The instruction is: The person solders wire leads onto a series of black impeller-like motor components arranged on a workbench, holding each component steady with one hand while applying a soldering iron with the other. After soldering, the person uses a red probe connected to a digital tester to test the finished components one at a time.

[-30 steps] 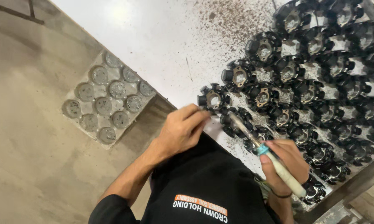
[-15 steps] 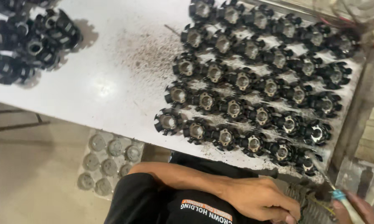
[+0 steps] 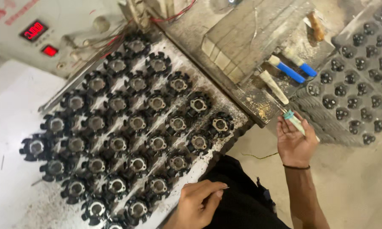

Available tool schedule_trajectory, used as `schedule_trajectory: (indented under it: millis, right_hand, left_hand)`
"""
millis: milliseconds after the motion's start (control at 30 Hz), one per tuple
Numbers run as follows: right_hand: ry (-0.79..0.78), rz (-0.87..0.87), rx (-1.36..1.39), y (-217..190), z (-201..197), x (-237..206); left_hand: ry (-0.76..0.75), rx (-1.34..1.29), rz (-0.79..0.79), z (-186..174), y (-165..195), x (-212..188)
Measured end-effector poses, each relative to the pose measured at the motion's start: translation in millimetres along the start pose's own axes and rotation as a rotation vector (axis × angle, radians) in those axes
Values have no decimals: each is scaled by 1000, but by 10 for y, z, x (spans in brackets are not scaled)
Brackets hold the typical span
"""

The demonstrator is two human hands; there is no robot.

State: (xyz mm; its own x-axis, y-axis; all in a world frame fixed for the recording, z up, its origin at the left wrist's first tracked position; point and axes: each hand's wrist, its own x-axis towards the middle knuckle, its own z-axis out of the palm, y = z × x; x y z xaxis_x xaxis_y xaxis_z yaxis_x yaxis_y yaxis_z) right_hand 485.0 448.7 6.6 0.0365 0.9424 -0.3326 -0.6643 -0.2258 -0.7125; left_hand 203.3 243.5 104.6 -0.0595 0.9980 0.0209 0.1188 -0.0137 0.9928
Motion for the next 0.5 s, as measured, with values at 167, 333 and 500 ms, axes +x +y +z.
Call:
schedule_trajectory:
  millis: [167,333,500]
  right_hand:
    - [-162,310,125,5,337,379]
    - [-271,-722,-1346,-51,518,473]
    - [-253,-940,-1609,-143,610,624]
  left_hand:
    - [81,67,10,106,-74,137]
    - [159,125,-69,147,-173,156]
    - [199,111,-71,169,-221,193]
